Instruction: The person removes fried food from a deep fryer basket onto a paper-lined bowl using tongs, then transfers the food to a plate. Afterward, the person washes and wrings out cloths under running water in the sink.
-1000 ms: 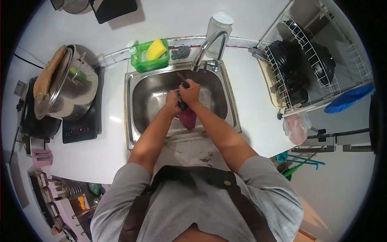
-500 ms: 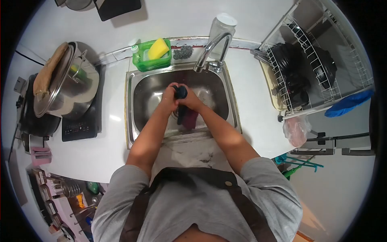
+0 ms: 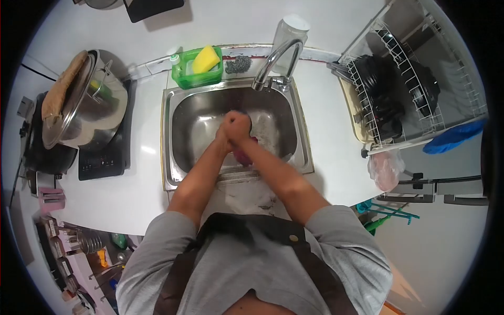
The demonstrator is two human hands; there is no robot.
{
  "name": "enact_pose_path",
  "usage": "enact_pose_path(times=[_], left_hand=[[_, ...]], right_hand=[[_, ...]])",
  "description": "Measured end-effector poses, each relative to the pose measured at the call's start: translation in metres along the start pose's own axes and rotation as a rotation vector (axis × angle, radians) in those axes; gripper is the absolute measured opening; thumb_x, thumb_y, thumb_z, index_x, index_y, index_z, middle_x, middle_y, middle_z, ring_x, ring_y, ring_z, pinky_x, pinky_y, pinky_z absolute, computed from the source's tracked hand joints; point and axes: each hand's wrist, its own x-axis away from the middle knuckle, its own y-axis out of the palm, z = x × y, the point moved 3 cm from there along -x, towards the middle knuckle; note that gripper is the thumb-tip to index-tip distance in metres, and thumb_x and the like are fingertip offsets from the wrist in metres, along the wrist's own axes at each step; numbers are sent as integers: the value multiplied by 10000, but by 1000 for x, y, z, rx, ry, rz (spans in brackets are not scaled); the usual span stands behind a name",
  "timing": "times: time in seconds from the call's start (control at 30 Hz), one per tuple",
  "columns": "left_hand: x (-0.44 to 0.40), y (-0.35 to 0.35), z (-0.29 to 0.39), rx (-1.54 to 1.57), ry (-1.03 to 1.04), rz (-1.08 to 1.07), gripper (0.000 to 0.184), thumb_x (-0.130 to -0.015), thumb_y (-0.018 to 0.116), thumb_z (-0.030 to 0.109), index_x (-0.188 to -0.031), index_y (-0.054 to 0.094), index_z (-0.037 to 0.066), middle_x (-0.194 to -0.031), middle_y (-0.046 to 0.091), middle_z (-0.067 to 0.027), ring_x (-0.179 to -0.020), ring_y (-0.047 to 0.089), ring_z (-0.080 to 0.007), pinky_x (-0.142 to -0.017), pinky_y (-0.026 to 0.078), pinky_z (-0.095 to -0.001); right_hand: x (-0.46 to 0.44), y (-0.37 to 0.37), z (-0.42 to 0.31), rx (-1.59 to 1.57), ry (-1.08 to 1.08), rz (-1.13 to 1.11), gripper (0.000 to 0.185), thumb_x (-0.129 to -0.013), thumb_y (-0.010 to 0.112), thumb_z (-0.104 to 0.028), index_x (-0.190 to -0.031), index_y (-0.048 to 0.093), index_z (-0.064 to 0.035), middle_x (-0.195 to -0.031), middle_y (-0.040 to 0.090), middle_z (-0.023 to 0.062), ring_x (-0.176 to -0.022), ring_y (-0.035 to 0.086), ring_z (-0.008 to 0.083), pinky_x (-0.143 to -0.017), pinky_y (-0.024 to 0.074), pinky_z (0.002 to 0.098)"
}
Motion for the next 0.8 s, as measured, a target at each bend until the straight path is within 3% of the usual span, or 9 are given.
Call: enact_pose_path(times=[0.13, 0.2, 0.27, 0.33, 0.43, 0.53, 0.6, 0.67, 0.8], left_hand=[[-26, -27, -11, 138, -55, -84, 200, -836, 387, 225, -905, 535, 109, -836, 580, -56, -677, 575, -187, -641, 481, -312], [-56, -56, -16, 355, 334, -1216, 238, -833, 402, 249, -947, 536, 89, -867, 586, -80, -727, 587, -214, -635, 492, -320], [-13, -34, -4, 73, -4, 7, 221, -837, 424, 251, -897, 551, 80, -845, 581, -78, -742, 577, -213, -609, 491, -314], [15, -1, 6, 6, 1, 47, 245, -851, 432, 290, -885, 554, 79, -835, 580, -79, -752, 574, -213, -638, 488, -317], [9, 15, 35, -157, 152, 38, 340, -865, 439, 385, -885, 555, 65, -833, 584, -89, -778, 575, -221, -702, 482, -339], [-5, 6, 65, -349, 387, -43, 405, -870, 435, 438, -919, 544, 52, -865, 589, -106, -833, 575, -242, -770, 471, -359], [2, -5, 83, -438, 499, -81, 404, -874, 432, 436, -940, 536, 51, -890, 589, -114, -873, 572, -254, -803, 463, -360], [28, -9, 90, 163, 440, -142, 388, -857, 485, 402, -951, 535, 29, -930, 588, -116, -877, 570, -247, -845, 438, -370], [6, -43, 47, 117, 384, 24, 377, -829, 544, 377, -982, 506, 34, -985, 564, -122, -894, 559, -231, -862, 420, -370]], right_hand=[[20, 8, -16, 192, -142, 24, 132, -676, 547, -99, -551, 535, -58, -560, 516, 154, -575, 536, 313, -550, 440, 346], [28, 7, -20, 165, -166, 32, 125, -678, 551, -113, -566, 544, -59, -576, 525, 149, -585, 540, 312, -556, 442, 349], [33, 3, -17, 112, -203, 57, 117, -682, 559, -140, -596, 562, -61, -608, 544, 138, -606, 549, 312, -567, 444, 356], [-6, -14, 23, 423, 106, -42, 148, -676, 612, -219, -727, 621, -80, -699, 589, 115, -665, 564, 297, -645, 455, 353], [-20, -21, 25, 325, -326, 39, 282, -653, 676, -286, -852, 636, -91, -802, 617, 96, -716, 570, 269, -714, 444, 340], [-1, -11, 28, -380, 23, -383, 354, -615, 734, -267, -902, 634, -85, -811, 628, 69, -752, 570, 205, -728, 436, 321], [-3, -17, 59, 197, -106, -561, 392, -585, 761, -177, -936, 624, -69, -842, 614, 51, -808, 557, 156, -742, 435, 291], [-14, -41, 59, 105, 80, -570, 396, -574, 765, -148, -933, 622, -65, -846, 611, 43, -832, 552, 143, -748, 437, 280], [-15, -29, 6, -461, 92, -441, 519, -497, 818, -253, -948, 628, -80, -894, 600, 74, -837, 570, 188, -733, 452, 298]])
